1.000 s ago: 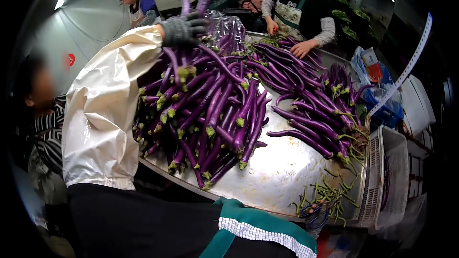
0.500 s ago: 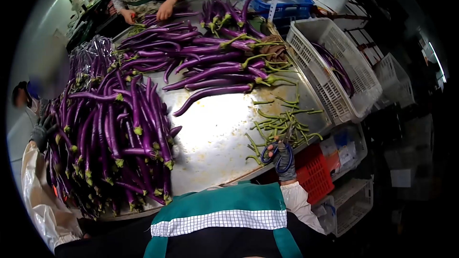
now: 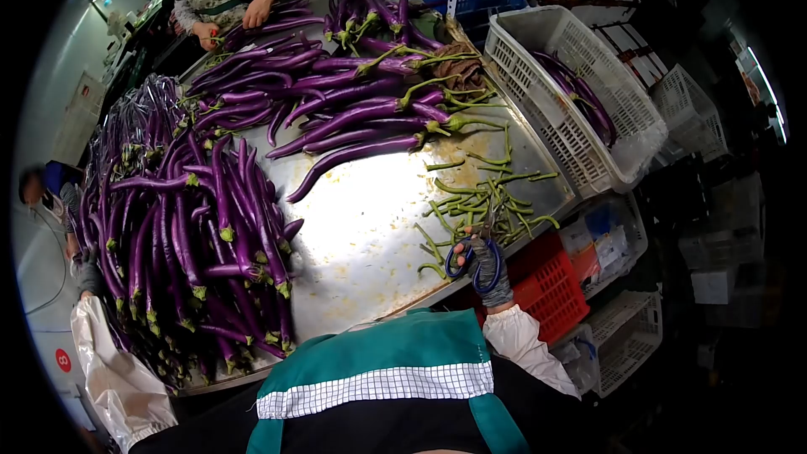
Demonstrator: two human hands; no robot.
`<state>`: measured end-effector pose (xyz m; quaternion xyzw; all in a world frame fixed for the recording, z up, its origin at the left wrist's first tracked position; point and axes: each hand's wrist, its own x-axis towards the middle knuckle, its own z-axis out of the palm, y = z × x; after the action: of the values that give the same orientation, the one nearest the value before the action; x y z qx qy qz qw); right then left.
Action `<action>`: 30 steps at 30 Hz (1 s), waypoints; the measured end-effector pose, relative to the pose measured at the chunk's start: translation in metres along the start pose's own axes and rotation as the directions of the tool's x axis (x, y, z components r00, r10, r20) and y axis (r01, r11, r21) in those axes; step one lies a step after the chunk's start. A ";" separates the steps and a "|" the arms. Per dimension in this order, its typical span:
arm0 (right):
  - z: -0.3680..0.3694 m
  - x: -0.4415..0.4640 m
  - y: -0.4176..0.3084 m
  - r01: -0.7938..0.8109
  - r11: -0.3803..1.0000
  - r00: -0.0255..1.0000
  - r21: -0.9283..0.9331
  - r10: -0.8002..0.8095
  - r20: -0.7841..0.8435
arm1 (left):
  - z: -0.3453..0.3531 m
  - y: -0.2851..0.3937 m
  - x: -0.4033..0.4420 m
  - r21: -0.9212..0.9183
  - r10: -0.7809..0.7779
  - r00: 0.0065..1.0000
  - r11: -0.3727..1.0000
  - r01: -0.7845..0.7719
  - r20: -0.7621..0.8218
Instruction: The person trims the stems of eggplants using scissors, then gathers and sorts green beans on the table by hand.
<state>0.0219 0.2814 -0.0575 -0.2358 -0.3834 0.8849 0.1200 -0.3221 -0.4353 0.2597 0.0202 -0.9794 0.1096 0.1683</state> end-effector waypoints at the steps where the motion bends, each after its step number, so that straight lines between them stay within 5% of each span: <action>1: 0.000 0.000 -0.001 -0.007 1.000 1.000 0.005 0.007 0.008 | -0.009 0.013 0.001 -0.003 0.014 0.999 1.000 -0.014 -0.031; 5: -0.002 0.001 0.000 -0.024 0.998 0.999 0.052 0.022 0.046 | -0.020 0.127 0.013 -0.131 0.234 0.954 0.957 -0.260 -0.187; 8: 0.000 -0.001 -0.004 -0.042 0.997 0.998 0.061 0.039 0.055 | 0.000 0.284 0.013 -0.193 0.478 0.850 0.833 -0.518 -0.220; 9: 0.003 -0.002 -0.007 -0.041 0.997 0.998 0.065 0.038 0.056 | 0.024 0.334 0.009 -0.349 0.553 0.794 0.714 -0.608 -0.252; 10: 0.004 -0.001 -0.007 -0.042 0.997 0.997 0.071 0.038 0.061 | 0.007 0.395 -0.020 -0.340 0.626 0.773 0.708 -0.619 -0.104; 11: 0.004 -0.001 -0.006 -0.047 0.996 0.997 0.075 0.042 0.067 | -0.010 0.456 -0.049 -0.337 0.682 0.730 0.699 -0.631 0.047; 13: 0.001 -0.001 -0.003 -0.012 0.997 0.997 0.073 0.007 0.071 | 0.009 0.530 -0.070 -0.291 0.838 0.538 0.540 -0.790 0.094; 14: 0.000 -0.001 -0.002 -0.010 0.998 0.998 0.063 0.007 0.062 | 0.043 0.554 -0.070 -0.177 0.890 0.455 0.444 -0.878 -0.025; 17: 0.001 -0.002 -0.005 -0.018 0.998 0.999 0.063 0.016 0.035 | 0.089 0.622 -0.078 -0.403 0.849 0.527 0.497 -0.769 0.040; 20: 0.002 -0.004 -0.005 -0.014 0.995 0.999 0.095 0.011 0.036 | 0.102 0.644 -0.080 -0.320 0.825 0.563 0.548 -0.773 0.052; 22: 0.001 -0.006 -0.005 -0.009 0.995 1.000 0.102 0.007 0.024 | 0.118 0.650 -0.063 -0.671 0.653 0.721 0.644 -0.369 0.230; 23: 0.002 -0.006 -0.007 -0.028 0.997 1.000 0.074 0.027 0.014 | 0.128 0.644 -0.057 -0.480 0.810 0.585 0.499 -0.722 -0.038; 25: 0.003 -0.006 -0.008 -0.041 0.998 0.999 0.051 0.041 0.001 | 0.098 0.640 -0.050 -0.759 0.733 0.673 0.492 -0.426 0.097; 26: 0.004 -0.006 -0.008 -0.039 0.997 0.999 0.066 0.039 -0.001 | 0.101 0.639 -0.038 -0.923 0.738 0.673 0.221 -0.315 -0.053; 28: 0.006 -0.004 -0.006 -0.047 0.995 0.999 0.084 0.047 0.005 | 0.078 0.627 -0.028 -0.961 0.669 0.698 -0.099 -0.257 -0.256; 29: 0.004 -0.002 -0.004 -0.039 0.995 0.999 0.096 0.038 0.013 | 0.040 0.616 -0.028 -0.939 0.640 0.700 -0.110 -0.324 -0.317; 30: 0.004 0.000 -0.003 -0.032 0.994 0.999 0.105 0.030 0.022 | 0.019 0.608 -0.027 -0.973 0.645 0.729 -0.184 -0.141 -0.228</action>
<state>0.0200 0.2809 -0.0534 -0.2260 -0.3335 0.9081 0.1146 -0.3497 0.1534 0.1067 -0.3998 -0.7135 -0.5676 -0.0942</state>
